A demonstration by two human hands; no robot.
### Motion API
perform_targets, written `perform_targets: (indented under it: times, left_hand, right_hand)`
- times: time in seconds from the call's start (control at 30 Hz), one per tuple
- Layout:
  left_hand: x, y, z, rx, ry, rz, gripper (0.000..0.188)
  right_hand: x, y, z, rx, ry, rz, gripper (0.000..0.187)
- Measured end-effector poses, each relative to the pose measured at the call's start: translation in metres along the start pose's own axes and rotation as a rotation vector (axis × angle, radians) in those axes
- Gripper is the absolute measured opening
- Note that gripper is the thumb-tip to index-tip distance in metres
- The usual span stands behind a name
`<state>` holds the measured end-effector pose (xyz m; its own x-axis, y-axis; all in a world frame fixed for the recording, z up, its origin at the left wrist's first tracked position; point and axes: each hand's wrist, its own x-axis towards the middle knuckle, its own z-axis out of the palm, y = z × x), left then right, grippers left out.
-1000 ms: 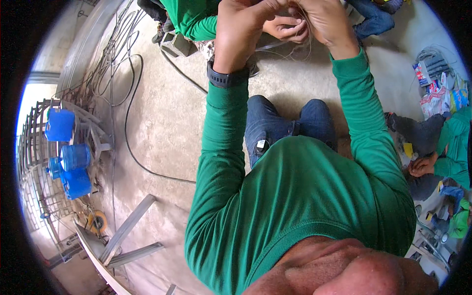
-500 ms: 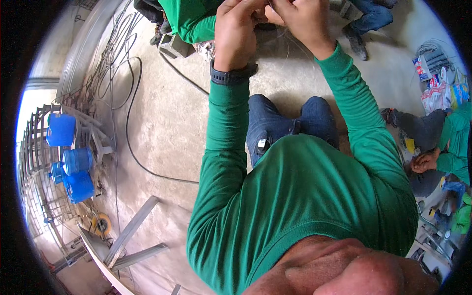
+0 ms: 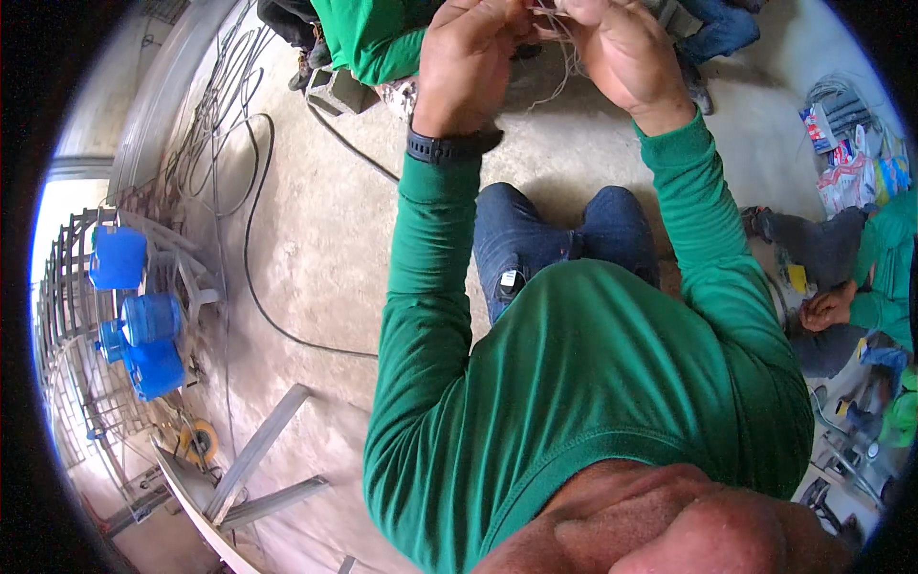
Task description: The person kneels on the floor and handles a bundle of thin white wires, separating and organizing them by hand. They briefly pick up and inspect a small rectangular cardboard box before returning to the wires.
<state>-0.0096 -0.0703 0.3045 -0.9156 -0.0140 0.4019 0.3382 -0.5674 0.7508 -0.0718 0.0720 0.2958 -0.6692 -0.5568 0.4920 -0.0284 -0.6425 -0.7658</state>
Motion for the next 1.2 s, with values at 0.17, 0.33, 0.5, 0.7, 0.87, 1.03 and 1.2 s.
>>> perform_targets:
  times: [0.17, 0.33, 0.5, 0.7, 0.87, 1.03, 1.2]
  left_hand:
    - [0.002, -0.008, 0.001, -0.115, 0.106, 0.089, 0.016]
    - [0.001, -0.018, 0.003, 0.09, 0.302, 0.15, 0.017]
    - [-0.001, 0.009, 0.012, 0.373, 0.457, 0.386, 0.042]
    - [0.009, 0.012, 0.023, 0.116, 0.078, -0.041, 0.022]
    - [0.007, -0.006, 0.004, 0.039, 0.221, 0.066, 0.02]
    - [0.002, -0.016, -0.023, -0.003, 0.174, 0.236, 0.022]
    - [-0.008, -0.019, -0.032, -0.284, 0.007, 0.468, 0.03]
  right_hand:
    - [-0.001, 0.014, -0.014, 0.06, 0.064, -0.151, 0.013]
    - [0.0, -0.003, -0.019, -0.036, 0.178, -0.111, 0.011]
    - [0.001, -0.01, -0.022, -0.102, 0.164, -0.119, 0.012]
    - [0.002, -0.013, -0.018, 0.094, 0.078, -0.008, 0.009]
    - [0.004, -0.011, -0.023, 0.235, 0.114, -0.011, 0.007]
    - [0.003, -0.011, -0.026, 0.245, 0.07, -0.011, 0.007]
    - [0.005, -0.014, -0.027, 0.162, 0.083, 0.0, 0.011]
